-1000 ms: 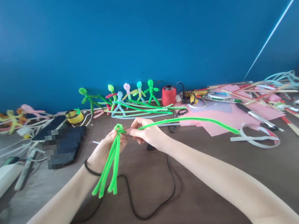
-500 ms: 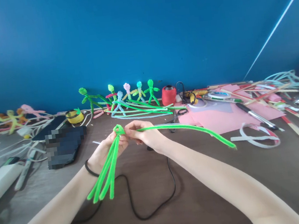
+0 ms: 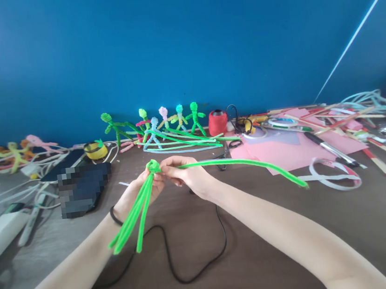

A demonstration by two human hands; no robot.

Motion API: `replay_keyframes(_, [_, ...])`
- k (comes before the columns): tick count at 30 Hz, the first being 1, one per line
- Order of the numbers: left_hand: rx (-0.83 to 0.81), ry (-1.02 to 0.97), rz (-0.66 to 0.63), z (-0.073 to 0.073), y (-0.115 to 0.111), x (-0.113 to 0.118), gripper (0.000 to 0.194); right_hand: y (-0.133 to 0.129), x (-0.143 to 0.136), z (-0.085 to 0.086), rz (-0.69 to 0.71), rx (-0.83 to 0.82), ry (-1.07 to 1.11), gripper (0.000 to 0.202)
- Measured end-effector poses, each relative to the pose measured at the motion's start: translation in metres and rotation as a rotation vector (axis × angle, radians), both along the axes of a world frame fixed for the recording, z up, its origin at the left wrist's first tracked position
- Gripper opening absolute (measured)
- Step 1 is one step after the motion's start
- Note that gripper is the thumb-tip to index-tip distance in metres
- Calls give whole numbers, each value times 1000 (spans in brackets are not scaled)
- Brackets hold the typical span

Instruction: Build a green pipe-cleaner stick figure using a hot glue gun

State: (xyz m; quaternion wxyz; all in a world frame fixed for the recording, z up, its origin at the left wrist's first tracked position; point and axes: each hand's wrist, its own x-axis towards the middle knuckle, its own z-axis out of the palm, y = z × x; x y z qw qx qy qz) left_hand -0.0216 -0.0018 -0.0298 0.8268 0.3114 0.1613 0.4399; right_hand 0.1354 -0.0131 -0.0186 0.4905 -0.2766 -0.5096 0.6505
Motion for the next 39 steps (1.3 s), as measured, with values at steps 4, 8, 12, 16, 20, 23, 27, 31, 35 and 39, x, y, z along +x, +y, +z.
replay_keyframes(4, [31, 49, 49, 0, 2, 0, 21, 0, 0, 0, -21, 6, -23, 16])
replay_keyframes(8, [157, 196, 121, 10, 2, -1, 25, 2, 1, -4, -53, 19, -50, 17])
replay_keyframes(12, [406, 453, 268, 25, -1, -1, 25, 5, 1, -8, -90, 28, -71, 16])
replay_keyframes(16, [584, 732, 413, 35, -1, -4, 13, 7, 1, -8, -136, 58, -115, 16])
replay_keyframes(20, [697, 935, 446, 40, 2, -7, 8, 6, 4, -4, -178, 96, -225, 16])
replay_keyframes(23, [717, 1007, 437, 41, 4, -8, 7, 5, 5, -2, -193, 130, -294, 16])
replay_keyframes(27, [669, 1041, 373, 42, 4, -10, 9, 6, 5, -4, -188, 159, -343, 17])
replay_keyframes(31, [603, 1011, 318, 42, 5, -11, 14, 8, 6, -8, -197, 168, -357, 17])
replay_keyframes(35, [557, 1005, 280, 38, 6, -11, 18, 9, 7, -10, -203, 164, -378, 20])
replay_keyframes(39, [575, 1013, 273, 32, 8, -10, 20, 9, 6, -9, -200, 161, -384, 19])
